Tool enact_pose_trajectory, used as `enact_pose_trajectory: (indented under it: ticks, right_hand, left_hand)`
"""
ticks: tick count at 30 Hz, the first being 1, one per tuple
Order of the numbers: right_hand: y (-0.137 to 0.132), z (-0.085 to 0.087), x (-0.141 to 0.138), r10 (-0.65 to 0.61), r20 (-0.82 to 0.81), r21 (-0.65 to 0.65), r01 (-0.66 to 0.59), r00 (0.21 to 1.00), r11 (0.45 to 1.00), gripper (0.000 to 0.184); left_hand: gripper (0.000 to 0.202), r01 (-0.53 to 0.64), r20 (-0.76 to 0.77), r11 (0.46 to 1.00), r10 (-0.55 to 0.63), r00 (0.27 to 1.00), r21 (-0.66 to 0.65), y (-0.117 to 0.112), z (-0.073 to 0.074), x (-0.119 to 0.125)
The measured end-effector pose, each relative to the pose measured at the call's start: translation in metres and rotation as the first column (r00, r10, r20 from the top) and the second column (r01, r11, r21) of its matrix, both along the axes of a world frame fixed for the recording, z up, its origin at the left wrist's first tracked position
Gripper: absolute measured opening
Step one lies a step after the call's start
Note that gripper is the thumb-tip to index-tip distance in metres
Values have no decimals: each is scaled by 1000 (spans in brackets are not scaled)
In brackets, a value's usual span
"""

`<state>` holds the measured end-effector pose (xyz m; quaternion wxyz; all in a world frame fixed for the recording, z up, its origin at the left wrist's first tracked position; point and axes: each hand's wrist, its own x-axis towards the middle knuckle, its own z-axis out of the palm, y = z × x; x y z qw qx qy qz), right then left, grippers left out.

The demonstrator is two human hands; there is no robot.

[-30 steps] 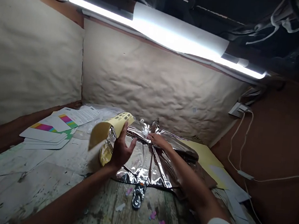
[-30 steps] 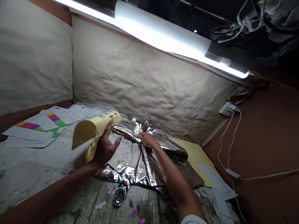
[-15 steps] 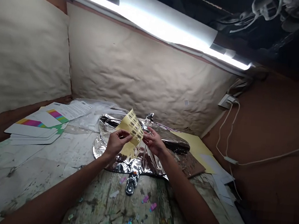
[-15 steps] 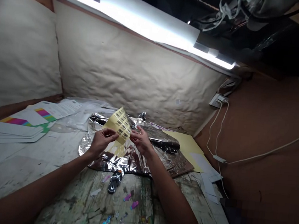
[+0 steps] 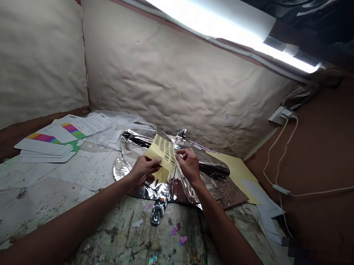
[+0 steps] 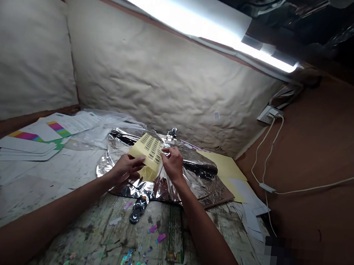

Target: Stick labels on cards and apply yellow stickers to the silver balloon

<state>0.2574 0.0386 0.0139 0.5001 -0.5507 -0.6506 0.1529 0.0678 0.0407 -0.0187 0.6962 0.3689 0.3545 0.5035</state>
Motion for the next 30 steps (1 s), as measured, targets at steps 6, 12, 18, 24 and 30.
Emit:
enact_pose_trajectory:
  ticks: [6, 12, 18, 24, 30]
  right_hand:
    - [-22, 14, -23, 171, 170, -224, -130, 971, 966, 12]
    - [-37, 23, -32, 103, 174, -74, -91, 979, 993, 11]
    - [-43, 28, -34, 102, 170, 30, -109, 980, 994, 15]
    - [-35, 30, -24, 251, 41, -81, -247, 967, 966, 19]
    - [-22, 19, -15, 289, -124, -172, -308, 949, 936, 21]
  left_hand:
    - [50, 69, -230, 996, -52, 972, 64, -11, 1, 2]
    - [37, -78, -237, 908, 190, 953, 412, -15, 8, 5]
    - [29, -145, -282, 839, 332, 900, 524, -16, 11, 6]
    - [29, -103, -262, 872, 254, 931, 479, -17, 14, 6]
    - [32, -69, -232, 881, 198, 952, 469, -14, 11, 5]
